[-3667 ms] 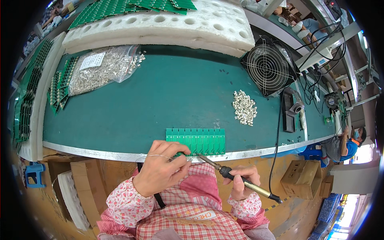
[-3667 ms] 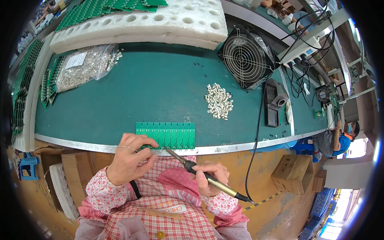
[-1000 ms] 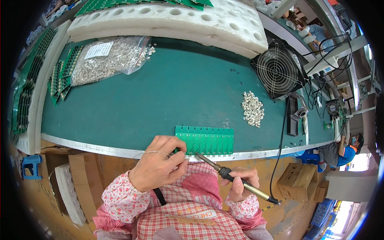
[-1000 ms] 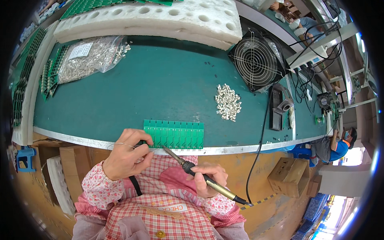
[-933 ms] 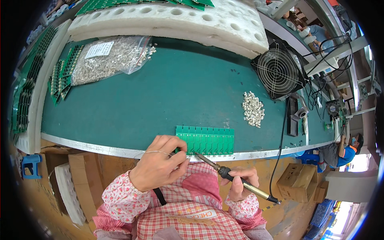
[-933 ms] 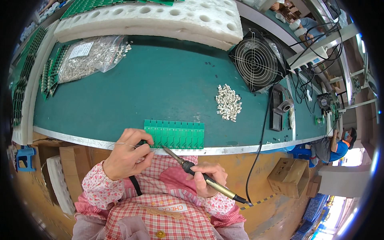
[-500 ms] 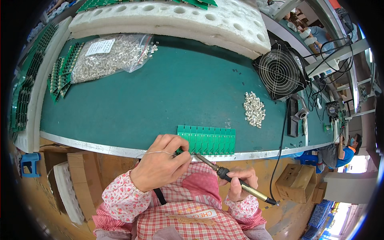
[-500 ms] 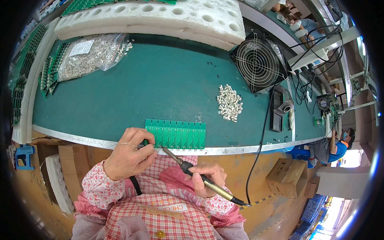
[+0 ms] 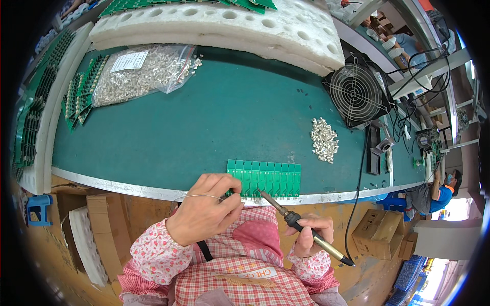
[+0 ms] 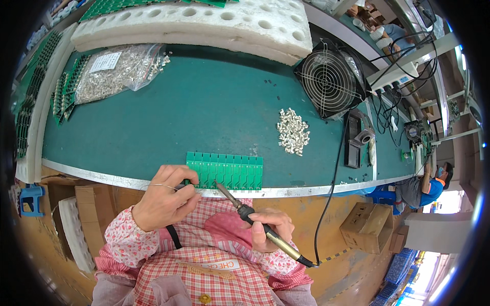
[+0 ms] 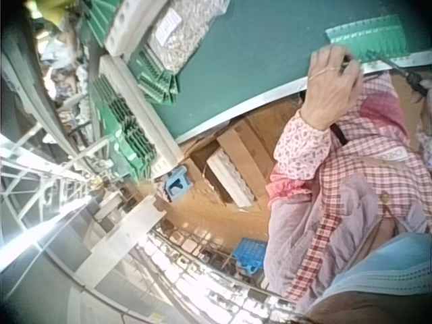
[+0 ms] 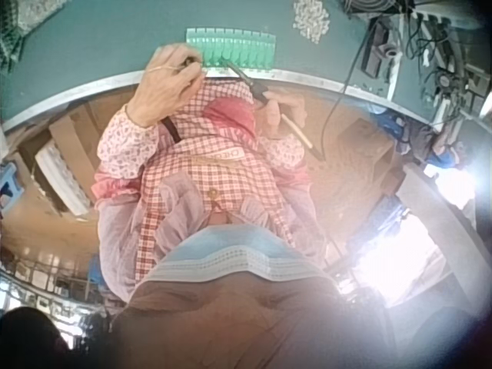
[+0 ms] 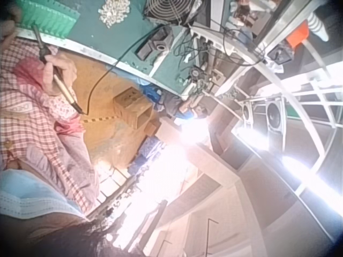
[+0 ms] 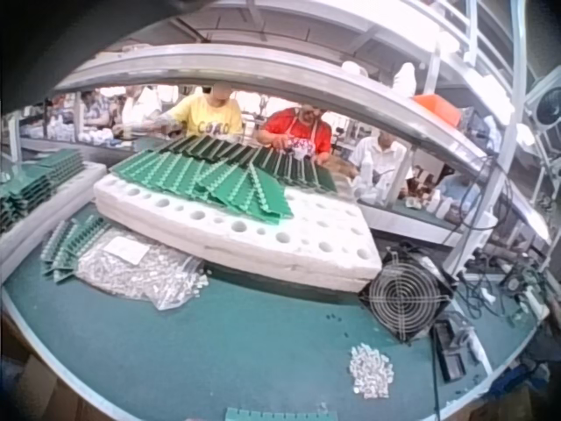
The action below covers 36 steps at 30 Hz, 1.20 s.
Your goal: The person inserts electronic components into circuit boards by hand, turns a board over, and solders the components onto the board using a soldering iron and solder wire.
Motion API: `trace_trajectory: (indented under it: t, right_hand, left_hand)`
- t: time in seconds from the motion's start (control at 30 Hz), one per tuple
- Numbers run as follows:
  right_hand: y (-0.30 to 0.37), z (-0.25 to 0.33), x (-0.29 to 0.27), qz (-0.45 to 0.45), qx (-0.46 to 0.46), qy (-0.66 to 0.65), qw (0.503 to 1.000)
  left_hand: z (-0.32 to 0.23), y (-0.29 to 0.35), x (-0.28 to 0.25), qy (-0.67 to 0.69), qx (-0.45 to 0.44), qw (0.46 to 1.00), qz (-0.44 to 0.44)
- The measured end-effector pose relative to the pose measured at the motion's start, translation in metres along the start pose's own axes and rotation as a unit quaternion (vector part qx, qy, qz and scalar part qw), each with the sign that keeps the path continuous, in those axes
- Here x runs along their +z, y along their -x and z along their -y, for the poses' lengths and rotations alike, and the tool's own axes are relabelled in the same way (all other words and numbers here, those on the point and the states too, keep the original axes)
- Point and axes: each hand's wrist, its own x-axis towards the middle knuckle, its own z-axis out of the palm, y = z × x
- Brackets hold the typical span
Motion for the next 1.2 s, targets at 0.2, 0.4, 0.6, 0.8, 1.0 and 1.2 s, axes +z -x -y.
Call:
trace_trajectory:
  t: [0.2,0.4,0.6,0.8,1.0,1.2]
  right_hand:
    - [0.000,-0.005,0.007,-0.030,-0.032,-0.062,0.997]
    - [0.001,-0.005,0.013,-0.021,0.010,-0.095,0.995]
    - [-0.002,-0.003,0.013,0.003,0.020,-0.084,0.996]
    - [-0.003,-0.001,0.017,-0.001,0.022,-0.085,0.996]
    - [-0.001,0.001,0.018,0.005,0.007,-0.087,0.996]
    - [-0.001,0.006,0.015,0.025,-0.019,-0.007,0.999]
  left_hand:
    - [0.001,0.000,-0.010,0.048,-0.016,0.999,-0.008]
    - [0.001,0.001,-0.008,0.084,-0.056,0.995,-0.020]
    - [0.001,-0.001,-0.006,0.057,-0.043,0.997,-0.012]
    - [0.002,-0.001,-0.007,0.049,-0.043,0.998,-0.001]
    - [0.001,-0.002,-0.006,0.043,-0.046,0.998,0.004]
    - [0.000,0.001,-0.009,0.055,-0.047,0.997,0.000]
